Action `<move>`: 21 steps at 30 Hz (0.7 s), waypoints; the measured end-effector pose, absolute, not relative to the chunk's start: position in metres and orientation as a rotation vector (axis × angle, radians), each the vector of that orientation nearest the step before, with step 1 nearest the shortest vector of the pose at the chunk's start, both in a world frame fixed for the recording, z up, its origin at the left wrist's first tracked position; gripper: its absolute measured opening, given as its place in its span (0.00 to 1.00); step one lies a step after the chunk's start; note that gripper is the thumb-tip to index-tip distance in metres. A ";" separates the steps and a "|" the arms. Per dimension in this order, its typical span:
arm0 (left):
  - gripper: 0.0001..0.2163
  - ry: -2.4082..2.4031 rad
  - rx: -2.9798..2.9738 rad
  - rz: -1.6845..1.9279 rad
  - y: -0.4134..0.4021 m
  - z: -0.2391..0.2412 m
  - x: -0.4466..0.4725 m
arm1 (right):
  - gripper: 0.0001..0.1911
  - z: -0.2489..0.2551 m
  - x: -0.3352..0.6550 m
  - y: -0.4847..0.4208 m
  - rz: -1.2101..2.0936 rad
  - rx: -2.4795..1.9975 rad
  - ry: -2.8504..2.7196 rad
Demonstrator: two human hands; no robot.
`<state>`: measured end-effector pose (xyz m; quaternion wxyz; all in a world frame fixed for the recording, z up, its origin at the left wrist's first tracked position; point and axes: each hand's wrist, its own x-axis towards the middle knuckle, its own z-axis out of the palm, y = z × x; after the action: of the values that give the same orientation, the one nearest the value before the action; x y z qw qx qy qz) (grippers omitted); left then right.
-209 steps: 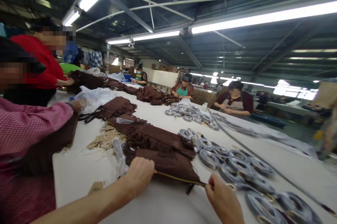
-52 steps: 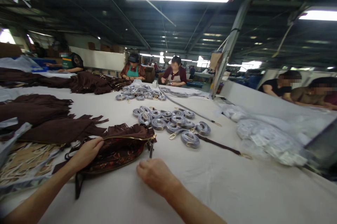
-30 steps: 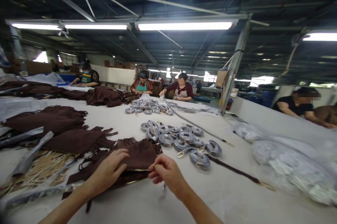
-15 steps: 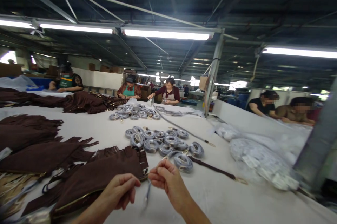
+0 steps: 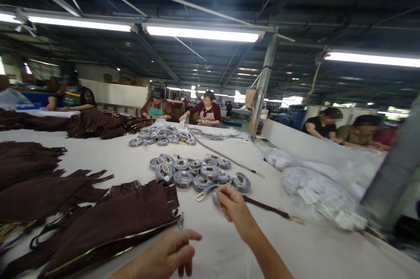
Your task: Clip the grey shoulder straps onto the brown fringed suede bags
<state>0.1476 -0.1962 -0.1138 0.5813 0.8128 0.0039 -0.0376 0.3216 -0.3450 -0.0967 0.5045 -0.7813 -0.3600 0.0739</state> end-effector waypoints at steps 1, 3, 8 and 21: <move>0.18 0.001 1.960 -0.098 -0.195 -0.109 0.149 | 0.08 -0.096 0.334 -0.348 0.080 -2.027 -0.953; 0.16 0.014 2.065 -0.124 -0.192 -0.106 0.151 | 0.04 -0.100 0.354 -0.351 -0.001 -2.194 -1.074; 0.14 0.091 2.113 -0.173 -0.177 -0.125 0.145 | 0.07 -0.129 0.374 -0.337 0.017 -2.503 -1.220; 0.14 0.256 1.823 0.090 -0.124 -0.132 0.108 | 0.12 -0.083 0.345 -0.324 -0.206 -2.539 -1.517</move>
<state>0.1083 -0.1237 -0.1318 0.6045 0.7879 0.1106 0.0389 0.3449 -0.3243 -0.0828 0.0884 -0.8531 -0.5095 -0.0692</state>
